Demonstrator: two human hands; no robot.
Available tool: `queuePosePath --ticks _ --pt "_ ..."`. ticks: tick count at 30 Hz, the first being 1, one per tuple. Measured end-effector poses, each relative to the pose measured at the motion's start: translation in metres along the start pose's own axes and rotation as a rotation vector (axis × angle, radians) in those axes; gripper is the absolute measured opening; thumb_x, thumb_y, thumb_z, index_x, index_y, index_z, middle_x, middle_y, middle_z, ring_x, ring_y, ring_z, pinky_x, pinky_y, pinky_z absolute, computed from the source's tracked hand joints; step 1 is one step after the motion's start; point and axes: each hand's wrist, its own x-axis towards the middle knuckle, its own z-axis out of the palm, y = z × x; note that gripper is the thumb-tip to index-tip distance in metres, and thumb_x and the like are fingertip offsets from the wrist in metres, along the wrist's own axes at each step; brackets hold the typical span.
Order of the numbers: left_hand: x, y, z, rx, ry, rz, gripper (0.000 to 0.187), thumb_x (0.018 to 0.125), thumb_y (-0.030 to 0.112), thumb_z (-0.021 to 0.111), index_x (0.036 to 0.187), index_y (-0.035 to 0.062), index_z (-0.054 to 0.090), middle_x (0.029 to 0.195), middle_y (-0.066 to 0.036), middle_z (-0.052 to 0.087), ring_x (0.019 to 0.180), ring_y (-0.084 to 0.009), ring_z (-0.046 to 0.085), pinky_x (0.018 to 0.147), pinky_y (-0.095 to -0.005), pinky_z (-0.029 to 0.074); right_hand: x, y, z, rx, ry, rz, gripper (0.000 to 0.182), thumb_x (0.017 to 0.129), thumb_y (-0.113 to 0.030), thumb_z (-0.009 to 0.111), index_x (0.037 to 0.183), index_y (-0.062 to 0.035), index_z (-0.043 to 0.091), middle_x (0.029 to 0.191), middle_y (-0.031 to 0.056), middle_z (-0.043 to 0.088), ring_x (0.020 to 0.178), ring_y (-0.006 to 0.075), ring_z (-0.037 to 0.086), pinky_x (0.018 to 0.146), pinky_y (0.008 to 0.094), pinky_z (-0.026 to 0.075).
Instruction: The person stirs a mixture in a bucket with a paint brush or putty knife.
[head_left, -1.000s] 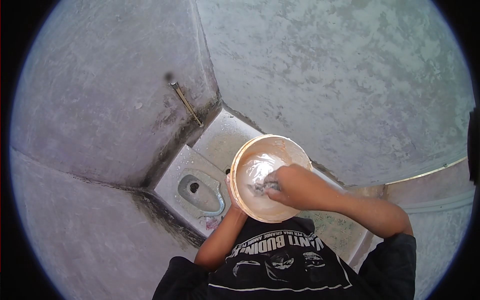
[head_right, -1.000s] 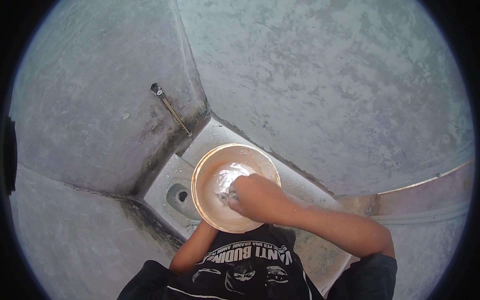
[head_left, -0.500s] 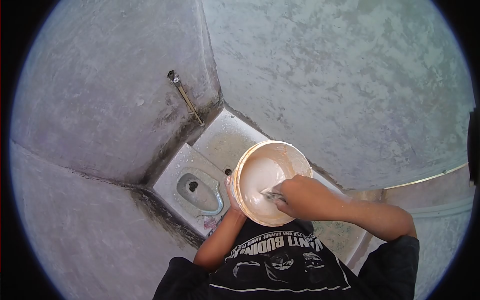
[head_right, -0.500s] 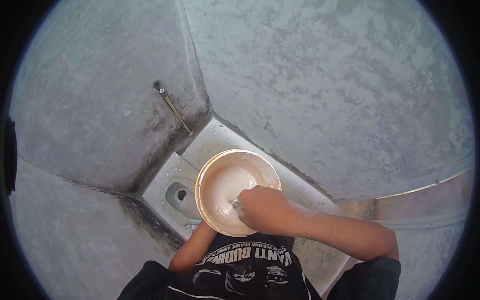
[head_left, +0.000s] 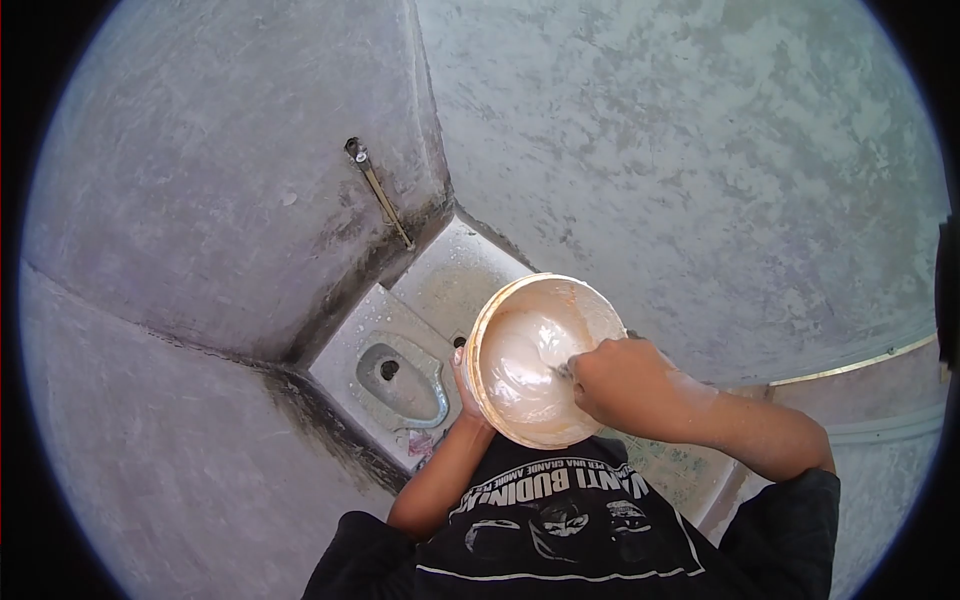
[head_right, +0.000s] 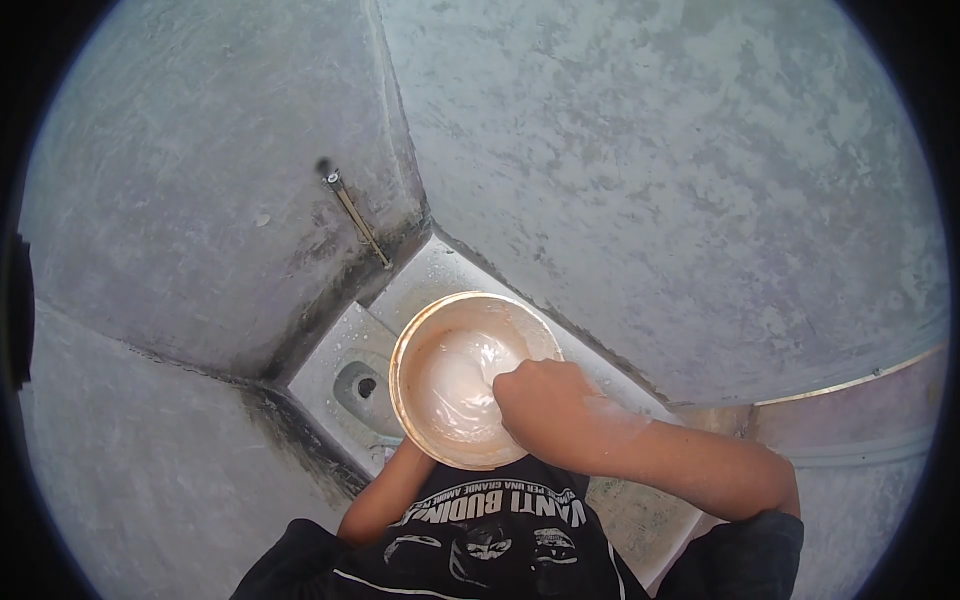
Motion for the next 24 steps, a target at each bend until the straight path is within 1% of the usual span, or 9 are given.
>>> queuePosePath --ticks 2,5,8,13,14,17,20,22,24 --pt "0.013 -0.01 -0.046 0.2 -0.041 0.042 0.078 0.087 0.065 0.032 0.14 0.0074 0.035 0.138 -0.018 0.041 0.122 -0.0341 0.046 0.101 -0.0483 0.04 -0.003 0.0 0.003 0.058 -0.069 -0.004 0.022 0.08 -0.019 0.059 0.091 -0.0013 0.067 0.072 0.0203 0.064 0.071 0.0352 0.065 0.066 0.0436 0.051" --pt "-0.011 0.0 0.032 0.012 -0.029 0.036 0.074 0.088 0.062 0.033 0.138 0.0074 0.037 0.136 -0.017 0.044 0.121 -0.0321 0.048 0.102 -0.0461 0.039 -0.003 -0.002 0.011 0.155 -0.074 -0.057 0.022 0.081 -0.018 0.059 0.092 -0.001 0.067 0.073 0.0209 0.064 0.072 0.0354 0.065 0.065 0.0437 0.051" --pt "0.002 -0.008 0.009 -0.024 -0.049 0.025 0.073 0.089 0.061 0.033 0.138 0.0073 0.037 0.135 -0.017 0.045 0.12 -0.0316 0.048 0.103 -0.0456 0.039 -0.007 -0.005 -0.005 0.205 -0.01 -0.157 0.024 0.08 -0.018 0.06 0.098 -0.0023 0.066 0.071 0.0194 0.064 0.071 0.0337 0.065 0.064 0.043 0.052" --pt "-0.003 -0.002 -0.043 -0.115 -0.102 -0.012 0.07 0.09 0.059 0.034 0.137 0.0071 0.039 0.134 -0.016 0.047 0.119 -0.0303 0.049 0.103 -0.0445 0.039 -0.012 -0.021 -0.039 -0.265 0.123 -0.292 0.025 0.077 -0.008 0.062 0.101 -0.0001 0.061 0.069 0.0147 0.063 0.068 0.027 0.066 0.057 0.035 0.052" --pt "0.001 -0.003 -0.045 -0.132 -0.115 -0.024 0.069 0.09 0.058 0.034 0.137 0.0071 0.039 0.133 -0.016 0.047 0.119 -0.03 0.049 0.103 -0.0443 0.039 -0.007 -0.021 -0.039 -0.263 0.125 -0.285 0.025 0.077 -0.008 0.062 0.101 -0.0001 0.061 0.069 0.0147 0.063 0.068 0.027 0.066 0.057 0.035 0.052" --pt "-0.002 -0.004 -0.032 -0.052 -0.079 0.002 0.067 0.091 0.057 0.034 0.135 0.0067 0.04 0.132 -0.015 0.049 0.117 -0.029 0.05 0.103 -0.0439 0.039 0.009 -0.015 -0.022 -0.279 0.073 -0.236 0.024 0.074 -0.004 0.062 0.097 0.0016 0.061 0.07 0.015 0.064 0.068 0.0264 0.066 0.055 0.0339 0.051" --pt "-0.005 -0.004 -0.014 0.055 -0.019 0.074 0.065 0.092 0.055 0.034 0.134 0.0061 0.041 0.131 -0.015 0.05 0.117 -0.0284 0.05 0.103 -0.0435 0.039 0.01 -0.011 -0.008 -0.192 0.087 -0.343 0.024 0.073 -0.003 0.062 0.097 0.0012 0.062 0.07 0.0157 0.064 0.067 0.0267 0.066 0.055 0.034 0.052" --pt "-0.009 -0.004 -0.014 0.07 -0.004 0.091 0.066 0.092 0.056 0.034 0.134 0.0058 0.042 0.131 -0.014 0.05 0.117 -0.0284 0.05 0.103 -0.0434 0.039 0.008 -0.014 -0.007 -0.169 -0.094 -0.337 0.024 0.075 -0.008 0.063 0.097 -0.0009 0.063 0.07 0.0158 0.064 0.067 0.0284 0.066 0.059 0.0366 0.052" --pt "-0.009 -0.005 -0.013 0.067 0.039 0.09 0.066 0.092 0.056 0.033 0.135 0.0064 0.041 0.132 -0.014 0.049 0.119 -0.0287 0.048 0.103 -0.0438 0.038 0.007 -0.012 -0.007 -0.129 -0.137 -0.315 0.024 0.076 -0.012 0.063 0.098 -0.0029 0.064 0.07 0.0152 0.064 0.067 0.0291 0.066 0.061 0.0382 0.052"
